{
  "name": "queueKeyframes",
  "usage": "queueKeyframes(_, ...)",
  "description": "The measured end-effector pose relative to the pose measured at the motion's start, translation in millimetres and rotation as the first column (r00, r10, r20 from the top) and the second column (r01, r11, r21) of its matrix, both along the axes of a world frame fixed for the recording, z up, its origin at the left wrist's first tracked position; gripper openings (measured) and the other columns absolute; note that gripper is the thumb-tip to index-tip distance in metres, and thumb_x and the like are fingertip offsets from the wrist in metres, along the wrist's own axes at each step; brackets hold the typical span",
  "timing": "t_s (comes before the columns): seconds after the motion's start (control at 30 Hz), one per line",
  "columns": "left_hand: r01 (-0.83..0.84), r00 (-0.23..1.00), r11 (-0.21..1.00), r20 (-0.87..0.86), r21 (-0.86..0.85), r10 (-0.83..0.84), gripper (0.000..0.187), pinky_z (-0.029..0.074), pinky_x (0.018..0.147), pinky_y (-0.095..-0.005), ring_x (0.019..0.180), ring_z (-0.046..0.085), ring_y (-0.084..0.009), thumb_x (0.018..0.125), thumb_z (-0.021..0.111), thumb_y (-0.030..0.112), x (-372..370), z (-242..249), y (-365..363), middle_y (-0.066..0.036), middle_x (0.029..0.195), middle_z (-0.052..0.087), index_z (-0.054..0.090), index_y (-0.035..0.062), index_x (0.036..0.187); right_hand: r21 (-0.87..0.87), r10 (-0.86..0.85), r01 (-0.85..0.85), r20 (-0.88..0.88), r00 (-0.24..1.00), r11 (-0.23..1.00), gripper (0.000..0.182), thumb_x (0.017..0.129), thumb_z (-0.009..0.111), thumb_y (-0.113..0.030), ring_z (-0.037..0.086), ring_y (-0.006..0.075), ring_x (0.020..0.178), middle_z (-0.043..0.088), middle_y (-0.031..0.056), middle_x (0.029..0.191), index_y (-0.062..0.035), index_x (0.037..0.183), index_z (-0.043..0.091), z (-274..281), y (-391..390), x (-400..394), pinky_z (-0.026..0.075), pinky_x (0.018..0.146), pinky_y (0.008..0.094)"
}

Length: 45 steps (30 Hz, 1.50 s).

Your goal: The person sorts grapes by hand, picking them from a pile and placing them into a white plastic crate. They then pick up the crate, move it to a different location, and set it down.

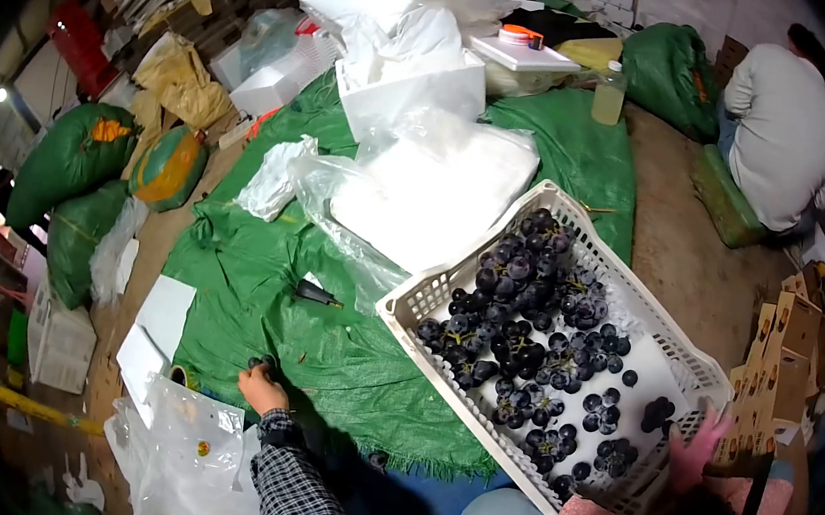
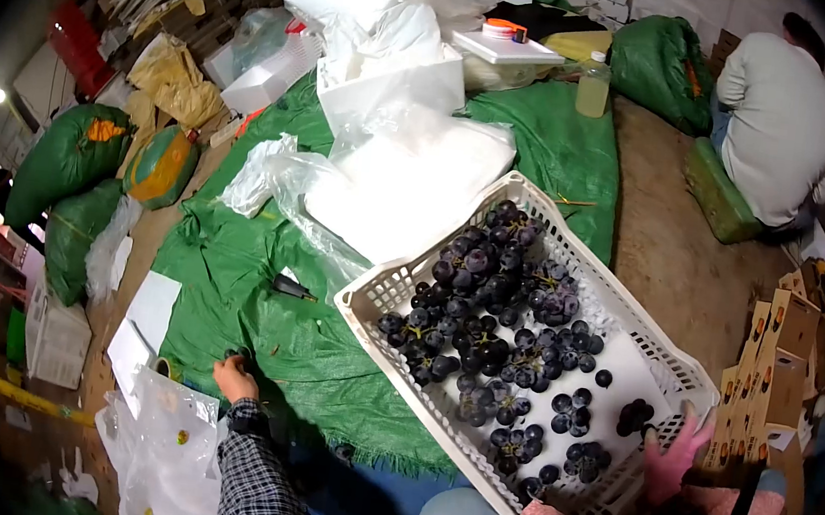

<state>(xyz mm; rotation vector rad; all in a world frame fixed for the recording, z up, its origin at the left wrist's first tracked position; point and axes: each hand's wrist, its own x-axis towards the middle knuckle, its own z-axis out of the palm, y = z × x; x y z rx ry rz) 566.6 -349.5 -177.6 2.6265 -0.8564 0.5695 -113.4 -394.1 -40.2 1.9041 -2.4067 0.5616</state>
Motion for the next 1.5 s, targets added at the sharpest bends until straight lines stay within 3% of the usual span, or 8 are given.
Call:
queueKeyframes(0.23, 0.424, 0.849, 0.814, -0.138, -0.397, -0.510, 0.021, 0.051, 0.072, -0.0360, 0.082, 0.062, -0.0307, 0.075, 0.059, -0.011, -76, 145, -44, -0.015, 0.090, 0.062, 0.069, 0.0004, 0.090, -0.003, 0.099, -0.099, 0.116, 0.988, 0.995, 0.072, 0.074, 0.072, -0.006, 0.025, 0.0461, 0.138, 0.017, 0.0291, 0.149, -0.0036, 0.138, 0.040, -8, 5, -20, 0.027, 0.112, 0.0498)
queueKeyframes(0.33, 0.397, 0.451, 0.484, -0.293, -0.780, -0.843, 0.013, 0.052, 0.077, -0.0270, 0.086, 0.066, -0.0167, 0.084, 0.061, -0.006, -141, 194, -80, -0.010, 0.093, 0.069, 0.069, -0.0021, 0.093, -0.039, 0.162, -0.157, 0.216, 0.963, 0.987, 0.071, 0.073, 0.072, -0.006, 0.025, 0.0455, 0.138, 0.017, 0.0282, 0.149, -0.0047, 0.138, 0.042, -17, 6, -28, 0.028, 0.112, 0.0498)
queueKeyframes(0.43, 0.303, 0.335, 0.570, -0.474, -0.764, -0.814, 0.012, 0.051, 0.072, -0.0266, 0.078, 0.064, -0.0122, 0.087, 0.062, -0.001, -219, 202, -111, -0.007, 0.087, 0.070, 0.071, -0.0006, 0.094, -0.193, 0.148, -0.133, 0.069, 0.987, 0.972, 0.074, 0.073, 0.071, -0.005, 0.025, 0.0446, 0.138, 0.016, 0.0261, 0.151, -0.0092, 0.141, 0.042, -65, 2, -52, 0.027, 0.114, 0.0490)
queueKeyframes(0.7, 0.567, 0.608, 0.514, -0.093, -0.644, -0.788, 0.028, 0.044, 0.092, -0.0425, 0.105, 0.058, -0.0340, 0.079, 0.072, 0.011, -281, 127, -118, -0.016, 0.108, 0.064, 0.066, 0.0059, 0.106, -0.202, 0.150, -0.142, 0.024, 0.988, 0.969, 0.073, 0.077, 0.071, -0.010, 0.024, 0.0425, 0.139, 0.021, 0.0261, 0.150, -0.0077, 0.143, 0.040, -78, -6, -66, 0.022, 0.116, 0.0461)
queueKeyframes(0.87, 0.184, 0.791, 0.708, -0.325, -0.682, -0.519, 0.034, 0.042, 0.095, -0.0412, 0.106, 0.054, -0.0300, 0.093, 0.060, 0.021, -158, 66, -21, -0.018, 0.114, 0.057, 0.056, -0.0011, 0.119, -0.207, 0.167, -0.143, 0.106, 0.980, 0.968, 0.071, 0.077, 0.069, -0.006, 0.025, 0.0424, 0.138, 0.020, 0.0272, 0.149, -0.0071, 0.143, 0.040, -63, -2, -52, 0.024, 0.114, 0.0462)
queueKeyframes(1.03, 0.200, 0.745, 0.980, -0.650, 0.004, -0.149, 0.035, 0.047, 0.091, -0.0445, 0.105, 0.061, -0.0404, 0.093, 0.053, 0.028, -68, 40, 120, -0.025, 0.109, 0.066, 0.057, 0.0040, 0.119, -0.153, 0.129, -0.101, 0.182, 0.975, 0.983, 0.073, 0.078, 0.070, -0.005, 0.026, 0.0414, 0.138, 0.019, 0.0263, 0.150, -0.0065, 0.143, 0.039, -65, -1, -54, 0.024, 0.114, 0.0458)
queueKeyframes(1.23, 0.263, 0.801, 0.705, -0.557, 0.659, 0.221, 0.033, 0.045, 0.100, -0.0414, 0.112, 0.060, -0.0377, 0.081, 0.063, 0.016, -16, 91, 201, -0.021, 0.115, 0.065, 0.067, 0.0080, 0.112, -0.237, 0.202, -0.160, 0.165, 0.966, 0.958, 0.068, 0.082, 0.071, -0.012, 0.027, 0.0404, 0.138, 0.022, 0.0255, 0.149, -0.0072, 0.142, 0.041, -73, -1, -58, 0.026, 0.113, 0.0455)
queueKeyframes(1.5, 0.440, 0.609, 0.672, -0.748, 0.596, 0.265, 0.121, 0.039, 0.108, -0.0464, 0.130, 0.043, -0.0417, 0.048, 0.096, 0.034, -37, 70, 207, -0.026, 0.143, 0.040, 0.029, 0.0183, 0.147, -0.225, 0.160, -0.154, 0.010, 0.987, 0.962, 0.067, 0.080, 0.072, -0.012, 0.026, 0.0401, 0.138, 0.023, 0.0255, 0.149, -0.0067, 0.140, 0.043, -76, -4, -65, 0.023, 0.114, 0.0457)
